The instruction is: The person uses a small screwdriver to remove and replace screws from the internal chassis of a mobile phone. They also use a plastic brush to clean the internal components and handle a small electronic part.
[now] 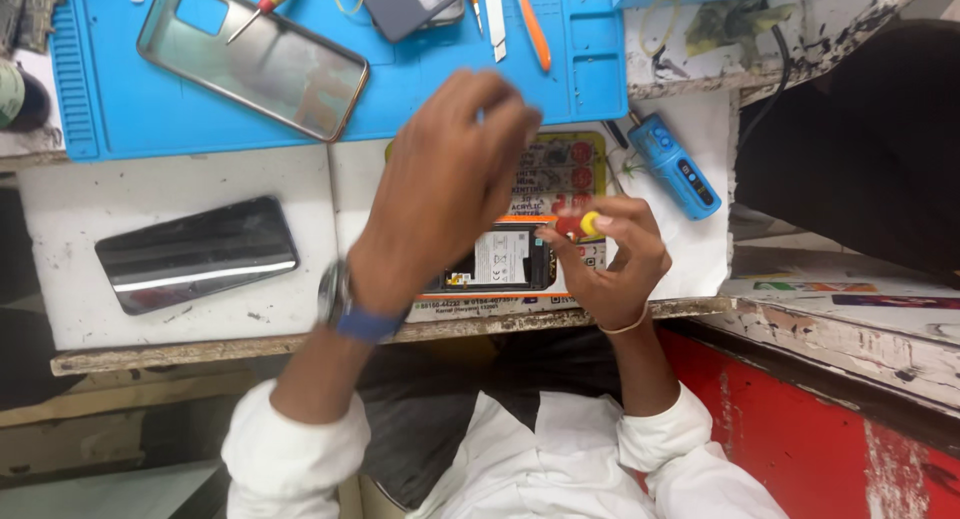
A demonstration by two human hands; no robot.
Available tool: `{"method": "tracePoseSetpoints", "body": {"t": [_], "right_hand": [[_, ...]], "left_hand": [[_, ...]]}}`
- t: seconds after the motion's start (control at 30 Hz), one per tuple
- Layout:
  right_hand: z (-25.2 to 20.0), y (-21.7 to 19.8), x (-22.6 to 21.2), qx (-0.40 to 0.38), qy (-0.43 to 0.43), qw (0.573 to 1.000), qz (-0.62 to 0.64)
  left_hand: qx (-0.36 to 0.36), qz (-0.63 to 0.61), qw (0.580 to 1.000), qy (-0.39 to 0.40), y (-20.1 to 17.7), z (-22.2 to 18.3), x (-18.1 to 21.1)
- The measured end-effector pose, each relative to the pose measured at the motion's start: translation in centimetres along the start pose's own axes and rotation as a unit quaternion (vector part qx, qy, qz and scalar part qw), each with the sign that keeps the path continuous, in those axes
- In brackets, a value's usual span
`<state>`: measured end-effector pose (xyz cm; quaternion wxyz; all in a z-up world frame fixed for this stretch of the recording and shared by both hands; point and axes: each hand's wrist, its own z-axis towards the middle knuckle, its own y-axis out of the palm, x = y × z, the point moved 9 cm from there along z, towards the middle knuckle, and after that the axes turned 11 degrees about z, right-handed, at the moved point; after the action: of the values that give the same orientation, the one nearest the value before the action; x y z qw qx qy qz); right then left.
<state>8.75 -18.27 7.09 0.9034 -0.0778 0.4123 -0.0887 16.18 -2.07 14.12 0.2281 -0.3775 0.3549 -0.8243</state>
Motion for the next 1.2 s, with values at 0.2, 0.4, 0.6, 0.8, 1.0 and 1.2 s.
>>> {"method": "tracePoseSetpoints", "body": {"t": [0.2,0.4,0.6,0.8,1.0,1.2], "right_hand": [[0.1,-0.1,-0.3,0.003,-0.002,1.0,-0.006],[0.1,0.0,-0.4,-0.015,-0.009,1.0,-0.019],[0.1,0.7,0.1,-0.033,-0.008,0.999,0.003],[0.4,0.8,-0.4,-0.053,-0.025,0.998,0.025],[-0.2,0.7,0.1,-0.044,0.014,0.999,-0.015],[0.0,0.4,-0.2,-0.029,-0.009,0.999,-0.044]], "left_hand": [[0.026,0.037,0.997,0.06,4.7,6.9,-2.7],[0.021,0.071,0.985,0.157,5.8,7.7,-2.6],[-0.018,0.082,0.986,0.145,6.5,8.0,-2.4],[0.01,0.086,0.988,0.125,7.9,8.5,-2.2],[0.001,0.08,0.989,0.124,9.0,9.4,-2.7],[0.0,0.078,0.984,0.161,10.2,10.3,-3.1]]}}
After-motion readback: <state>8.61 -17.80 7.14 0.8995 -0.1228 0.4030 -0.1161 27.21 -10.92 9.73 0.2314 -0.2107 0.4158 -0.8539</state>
